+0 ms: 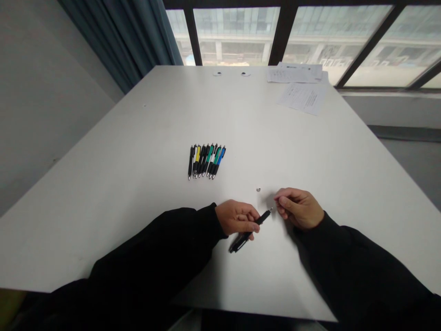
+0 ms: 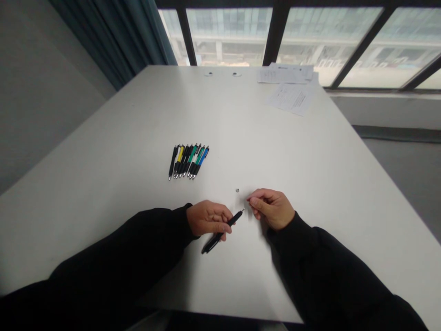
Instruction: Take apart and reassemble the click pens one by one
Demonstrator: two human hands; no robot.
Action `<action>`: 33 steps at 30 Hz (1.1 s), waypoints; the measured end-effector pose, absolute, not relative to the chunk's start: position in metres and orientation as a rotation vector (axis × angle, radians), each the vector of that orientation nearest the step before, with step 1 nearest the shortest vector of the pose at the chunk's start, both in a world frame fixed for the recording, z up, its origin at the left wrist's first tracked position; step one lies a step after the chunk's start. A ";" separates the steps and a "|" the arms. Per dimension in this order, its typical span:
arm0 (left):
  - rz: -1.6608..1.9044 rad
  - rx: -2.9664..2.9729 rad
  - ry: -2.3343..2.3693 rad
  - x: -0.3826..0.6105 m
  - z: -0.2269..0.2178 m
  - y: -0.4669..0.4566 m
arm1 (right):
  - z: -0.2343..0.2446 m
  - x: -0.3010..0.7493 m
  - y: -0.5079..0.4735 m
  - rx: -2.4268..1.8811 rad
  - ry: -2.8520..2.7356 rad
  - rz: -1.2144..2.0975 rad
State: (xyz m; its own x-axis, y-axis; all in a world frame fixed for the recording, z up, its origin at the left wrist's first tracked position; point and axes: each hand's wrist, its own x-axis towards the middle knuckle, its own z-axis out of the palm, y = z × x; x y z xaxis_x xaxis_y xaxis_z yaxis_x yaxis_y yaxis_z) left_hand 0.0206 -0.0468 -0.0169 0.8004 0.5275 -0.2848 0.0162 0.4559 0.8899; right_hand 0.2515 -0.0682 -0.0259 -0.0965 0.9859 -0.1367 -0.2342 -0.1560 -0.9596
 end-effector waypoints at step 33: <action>0.401 0.890 0.490 0.018 -0.016 -0.042 | -0.012 0.237 -0.046 -1.261 -2.071 0.540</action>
State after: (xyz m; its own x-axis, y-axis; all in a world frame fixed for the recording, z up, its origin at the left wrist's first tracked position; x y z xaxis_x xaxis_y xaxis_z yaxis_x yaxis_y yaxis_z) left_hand 0.0184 -0.0417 -0.0164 0.8188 0.5230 -0.2368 -0.1288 0.5692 0.8120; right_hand 0.2368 -0.0456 -0.0119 -0.3298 0.8910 0.3120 0.6254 0.4538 -0.6348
